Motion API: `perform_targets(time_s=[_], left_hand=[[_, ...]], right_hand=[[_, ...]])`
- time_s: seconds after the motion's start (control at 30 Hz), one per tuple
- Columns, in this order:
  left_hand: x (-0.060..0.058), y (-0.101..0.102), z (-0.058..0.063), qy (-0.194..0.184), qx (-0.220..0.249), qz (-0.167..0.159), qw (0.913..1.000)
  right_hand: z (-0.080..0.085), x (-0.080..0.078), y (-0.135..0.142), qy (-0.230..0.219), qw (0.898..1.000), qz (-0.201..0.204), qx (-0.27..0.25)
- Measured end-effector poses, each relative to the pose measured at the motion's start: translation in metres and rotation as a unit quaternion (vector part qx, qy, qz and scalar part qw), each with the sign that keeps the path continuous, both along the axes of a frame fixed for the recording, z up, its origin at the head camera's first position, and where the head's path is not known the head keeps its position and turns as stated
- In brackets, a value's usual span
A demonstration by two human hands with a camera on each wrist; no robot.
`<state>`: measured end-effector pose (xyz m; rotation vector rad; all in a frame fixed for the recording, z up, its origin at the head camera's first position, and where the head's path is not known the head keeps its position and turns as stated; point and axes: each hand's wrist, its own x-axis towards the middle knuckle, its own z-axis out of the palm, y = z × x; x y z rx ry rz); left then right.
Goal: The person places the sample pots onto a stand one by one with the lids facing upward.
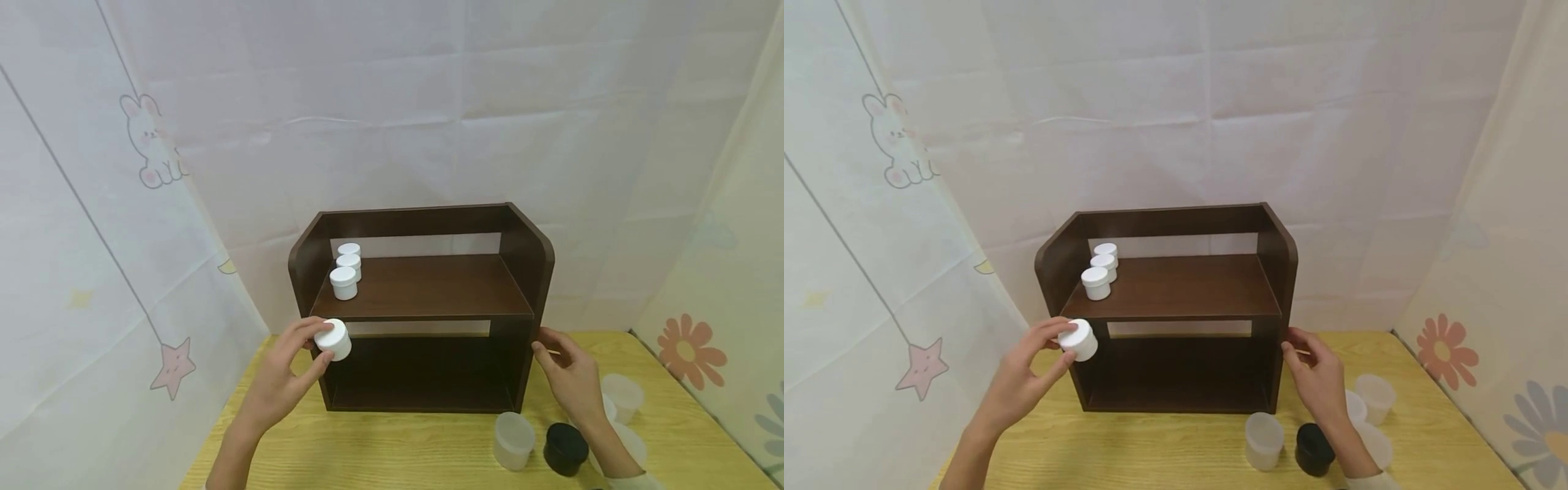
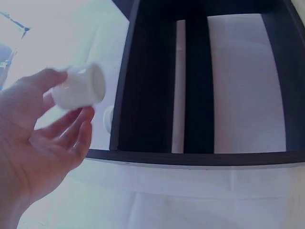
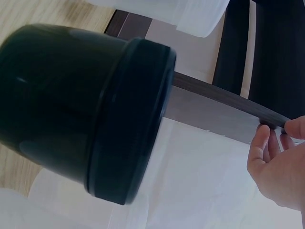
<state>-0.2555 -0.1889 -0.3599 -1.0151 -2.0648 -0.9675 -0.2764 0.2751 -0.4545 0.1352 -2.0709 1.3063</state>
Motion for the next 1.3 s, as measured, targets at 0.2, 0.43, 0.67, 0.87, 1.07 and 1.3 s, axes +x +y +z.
perform_targets(time_s=[0.2,0.43,0.67,0.87,1.07,1.3], left_hand=[[-0.004,0.011,0.016,0.078,0.085,0.064,0.9912],[-0.021,0.021,0.010,0.109,0.103,0.112,0.9823],[-0.031,0.028,0.006,0.096,0.057,0.158,0.9812],[-0.040,0.035,0.006,0.082,0.046,0.165,0.9818],[-0.045,0.040,0.003,0.104,0.045,0.192,0.9749],[-0.046,0.046,0.002,0.098,0.050,0.219,0.9694]], right_hand=[[0.000,0.001,0.000,-0.002,1.000,-0.001,-0.003],[0.000,0.001,0.000,-0.004,1.000,-0.003,-0.002],[-0.001,0.000,0.000,-0.003,1.000,-0.002,-0.003],[0.002,0.000,-0.001,0.005,1.000,-0.001,-0.010],[0.014,0.007,-0.007,0.015,1.000,0.003,-0.010],[0.033,0.024,-0.017,0.026,0.999,0.018,-0.009]])
